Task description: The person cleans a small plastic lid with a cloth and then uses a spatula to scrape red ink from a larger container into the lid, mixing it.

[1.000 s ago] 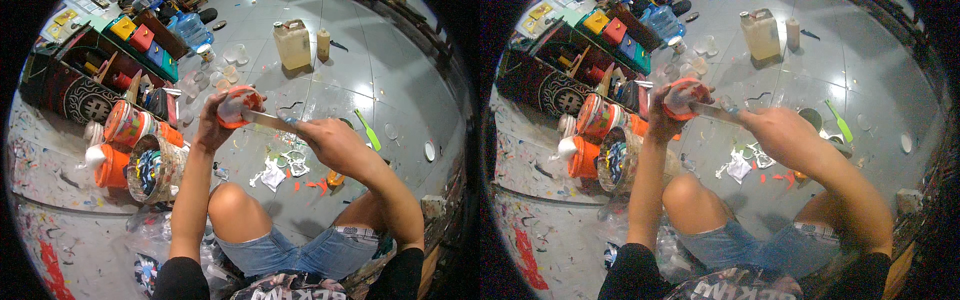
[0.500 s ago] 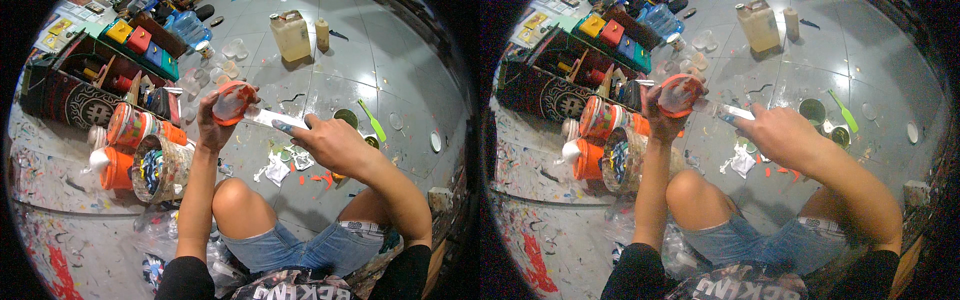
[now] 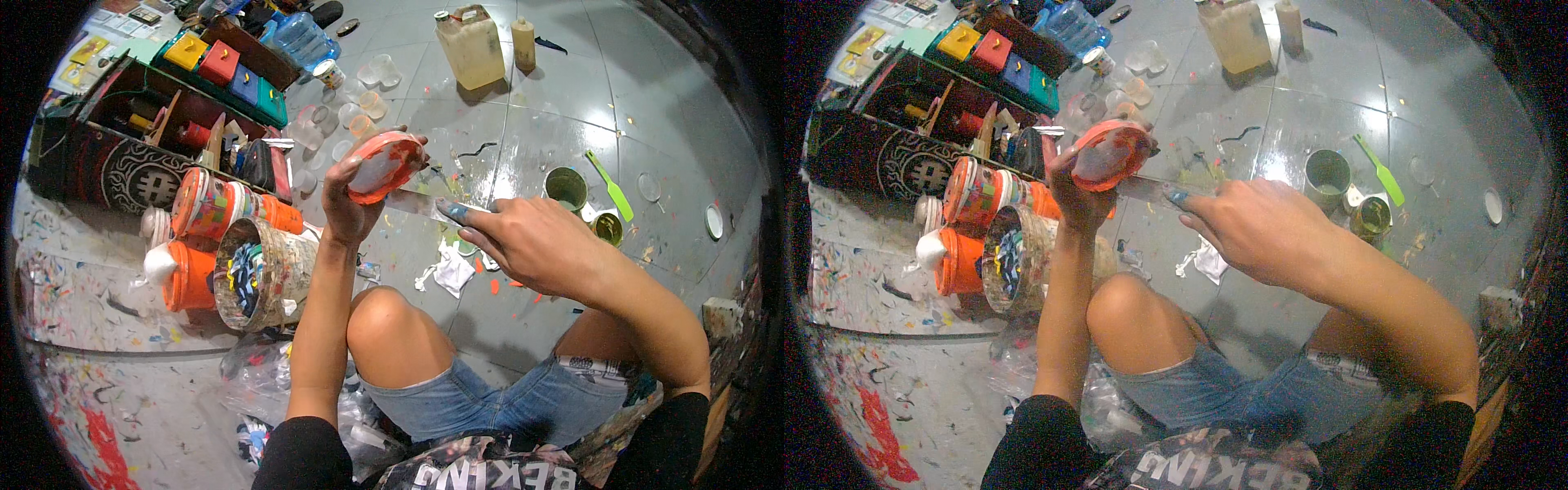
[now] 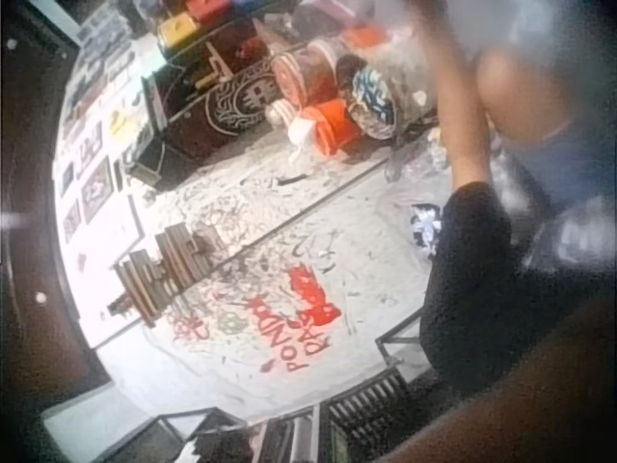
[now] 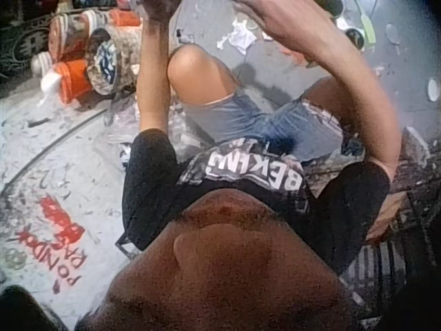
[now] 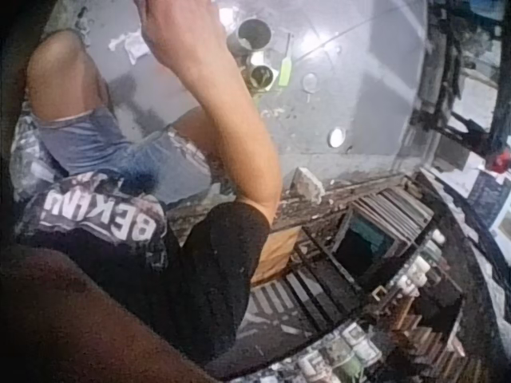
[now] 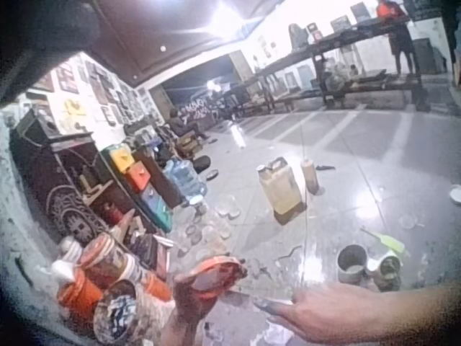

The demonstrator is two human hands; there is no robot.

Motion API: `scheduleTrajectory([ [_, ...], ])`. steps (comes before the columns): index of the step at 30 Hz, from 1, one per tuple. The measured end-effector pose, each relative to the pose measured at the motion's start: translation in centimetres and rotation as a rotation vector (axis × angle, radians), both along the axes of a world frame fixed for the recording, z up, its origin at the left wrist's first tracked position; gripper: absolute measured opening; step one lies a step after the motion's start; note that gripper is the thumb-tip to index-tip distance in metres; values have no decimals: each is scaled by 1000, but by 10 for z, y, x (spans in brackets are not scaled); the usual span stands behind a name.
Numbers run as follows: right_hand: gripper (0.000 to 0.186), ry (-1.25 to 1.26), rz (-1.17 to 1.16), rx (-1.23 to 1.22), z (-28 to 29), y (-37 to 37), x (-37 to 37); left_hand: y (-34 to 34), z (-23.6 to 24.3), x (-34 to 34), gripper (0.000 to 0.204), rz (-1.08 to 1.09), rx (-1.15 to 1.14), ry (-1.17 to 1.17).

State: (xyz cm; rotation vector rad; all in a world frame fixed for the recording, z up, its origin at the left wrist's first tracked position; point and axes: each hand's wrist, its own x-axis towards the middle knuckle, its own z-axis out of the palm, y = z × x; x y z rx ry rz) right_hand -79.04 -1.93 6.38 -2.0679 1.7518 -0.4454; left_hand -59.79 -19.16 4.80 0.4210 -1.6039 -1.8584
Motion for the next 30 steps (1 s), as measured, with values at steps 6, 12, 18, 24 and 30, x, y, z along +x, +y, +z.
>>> scheduleTrajectory([
  [6,31,-49,5,-17,-2,-2,-2,4,2,-2,74,0,-46,-18],
  [12,30,-141,31,-28,-9,-3,-3,3,0,-4,72,6,-50,-13],
  [18,29,-172,28,-20,-13,-3,-2,7,-1,-8,71,5,-63,-11],
  [24,28,-171,9,-87,-25,-5,3,6,-8,-11,68,43,14,59],
  [30,29,-9,-43,-135,-26,-2,13,4,-13,-18,65,111,186,202],
])
